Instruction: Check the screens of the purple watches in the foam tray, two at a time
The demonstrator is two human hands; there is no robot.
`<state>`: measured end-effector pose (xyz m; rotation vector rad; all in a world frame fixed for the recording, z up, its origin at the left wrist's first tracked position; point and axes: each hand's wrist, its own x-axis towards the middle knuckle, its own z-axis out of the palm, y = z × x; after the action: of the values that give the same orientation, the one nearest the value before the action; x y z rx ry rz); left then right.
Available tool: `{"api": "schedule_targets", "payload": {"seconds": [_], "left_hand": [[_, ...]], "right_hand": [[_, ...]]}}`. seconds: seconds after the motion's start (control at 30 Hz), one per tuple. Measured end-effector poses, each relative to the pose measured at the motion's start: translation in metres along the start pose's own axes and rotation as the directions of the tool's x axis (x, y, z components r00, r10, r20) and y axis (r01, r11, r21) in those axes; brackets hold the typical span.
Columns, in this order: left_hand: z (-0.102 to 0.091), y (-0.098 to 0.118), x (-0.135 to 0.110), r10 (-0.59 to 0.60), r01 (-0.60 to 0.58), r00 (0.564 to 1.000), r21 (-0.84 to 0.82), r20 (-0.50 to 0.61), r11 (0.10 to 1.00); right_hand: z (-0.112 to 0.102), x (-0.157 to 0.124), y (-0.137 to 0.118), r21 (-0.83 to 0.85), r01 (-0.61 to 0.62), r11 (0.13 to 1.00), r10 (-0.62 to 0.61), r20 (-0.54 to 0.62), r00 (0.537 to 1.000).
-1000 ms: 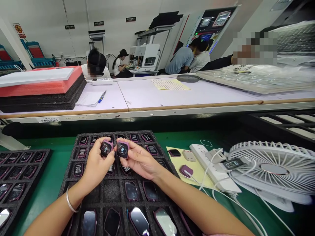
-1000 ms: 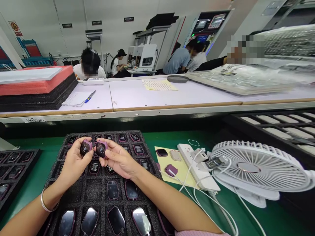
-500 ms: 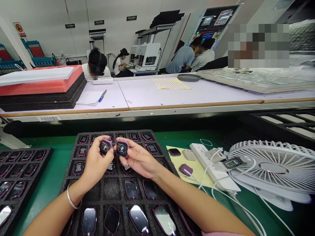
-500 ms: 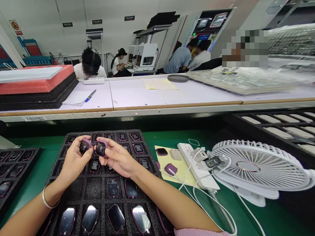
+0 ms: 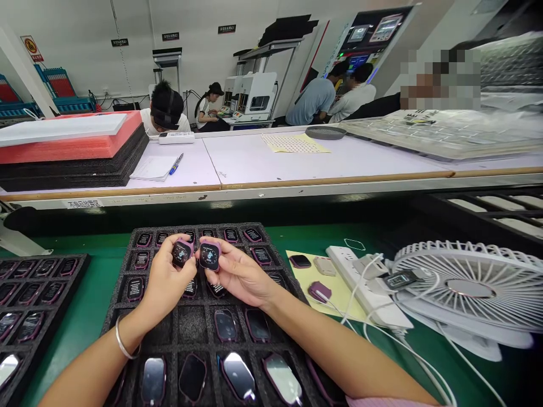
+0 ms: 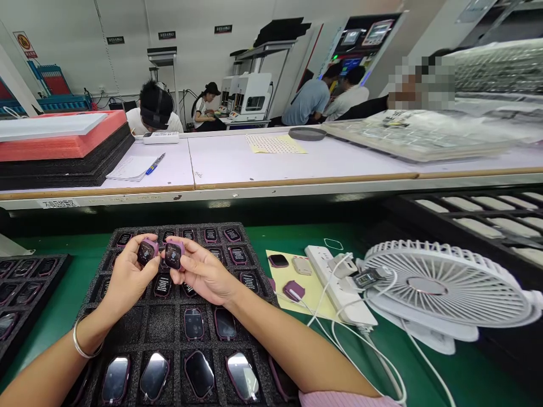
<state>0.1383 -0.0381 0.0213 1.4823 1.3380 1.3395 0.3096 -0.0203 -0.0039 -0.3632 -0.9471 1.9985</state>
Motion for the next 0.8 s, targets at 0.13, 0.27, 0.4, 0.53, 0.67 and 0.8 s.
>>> {"api": "schedule_targets", "payload": {"seconds": [0.13,0.27,0.4,0.53,0.67,0.8], "left_hand": [[-0.0010,-0.0002,0.0003,0.022,-0.022,1.000,0.025,-0.003,0.999],[-0.0008,-0.0008,-0.0006,0.004,-0.004,1.000,-0.017,-0.001,1.000],[-0.0016,-0.0011,-0.0030,-0.022,0.022,1.000,-0.006,0.005,1.000],[-0.0028,0.0008,-0.0053,-0.039,0.039,0.999,0.027,0.017,0.999],[-0.0020,0.0019,-0.0064,-0.037,0.037,0.999,-0.006,0.011,0.999],[-0.0020,0.0006,-0.0068,-0.032,0.032,0.999,-0.006,0.009,0.999]], "right_hand": [[0.0003,-0.0009,0.0005,-0.015,0.001,1.000,-0.001,0.000,1.000],[0.0002,-0.0010,0.0010,-0.018,-0.003,1.000,0.003,0.001,1.000],[0.0001,-0.0012,0.0020,-0.003,-0.008,1.000,0.008,0.008,1.000],[0.0003,-0.0018,0.0037,-0.007,-0.011,1.000,0.011,0.018,1.000],[-0.0003,-0.0023,0.0045,-0.021,-0.011,1.000,0.011,0.027,1.000],[-0.0007,-0.0029,0.0048,-0.009,-0.017,1.000,0.017,0.022,1.000]]}}
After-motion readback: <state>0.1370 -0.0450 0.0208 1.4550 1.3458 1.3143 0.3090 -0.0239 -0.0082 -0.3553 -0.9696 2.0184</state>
